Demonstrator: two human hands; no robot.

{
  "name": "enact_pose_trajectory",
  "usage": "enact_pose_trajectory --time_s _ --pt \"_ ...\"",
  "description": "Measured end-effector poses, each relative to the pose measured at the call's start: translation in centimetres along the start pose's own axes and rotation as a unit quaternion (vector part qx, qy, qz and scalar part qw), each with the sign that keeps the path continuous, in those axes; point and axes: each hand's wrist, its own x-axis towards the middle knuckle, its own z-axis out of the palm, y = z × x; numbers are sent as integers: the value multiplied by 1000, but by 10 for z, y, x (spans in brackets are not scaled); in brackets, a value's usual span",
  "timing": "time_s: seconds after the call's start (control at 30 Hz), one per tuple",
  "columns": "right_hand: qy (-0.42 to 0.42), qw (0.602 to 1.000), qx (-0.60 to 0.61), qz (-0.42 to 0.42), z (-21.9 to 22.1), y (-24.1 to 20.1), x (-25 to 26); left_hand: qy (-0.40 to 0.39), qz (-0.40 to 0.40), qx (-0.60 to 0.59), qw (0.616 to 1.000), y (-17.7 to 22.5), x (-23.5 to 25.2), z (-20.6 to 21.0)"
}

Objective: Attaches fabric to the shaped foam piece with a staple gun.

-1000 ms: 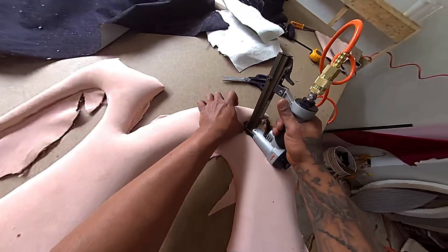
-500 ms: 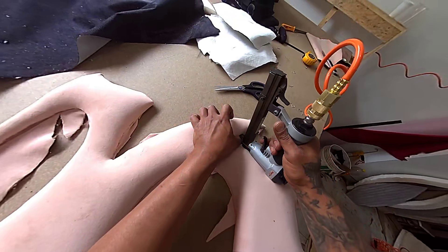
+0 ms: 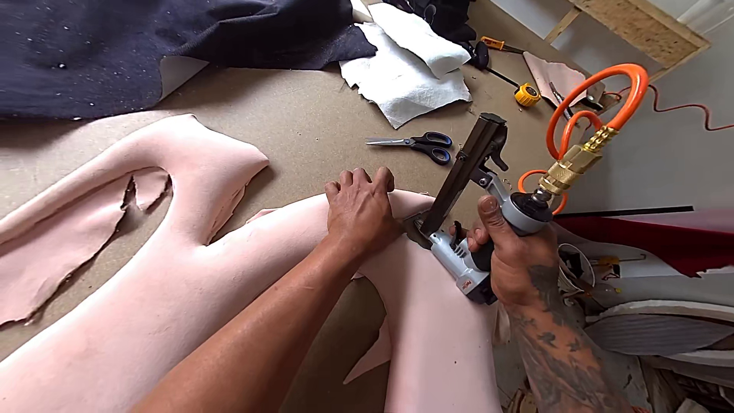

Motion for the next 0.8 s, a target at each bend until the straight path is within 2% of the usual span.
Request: enact_pose_trajectory --time_s 0.6,0.7,0.8 --pt "20 999 -9 -41 18 7 -4 10 -1 6 1000 0 0 4" --pt "-13 1000 9 -14 8 1 5 4 -1 6 1000 0 -1 1" --pt "-18 998 43 49 -5 -13 4 -15 -1 -10 1000 -1 1 -1"
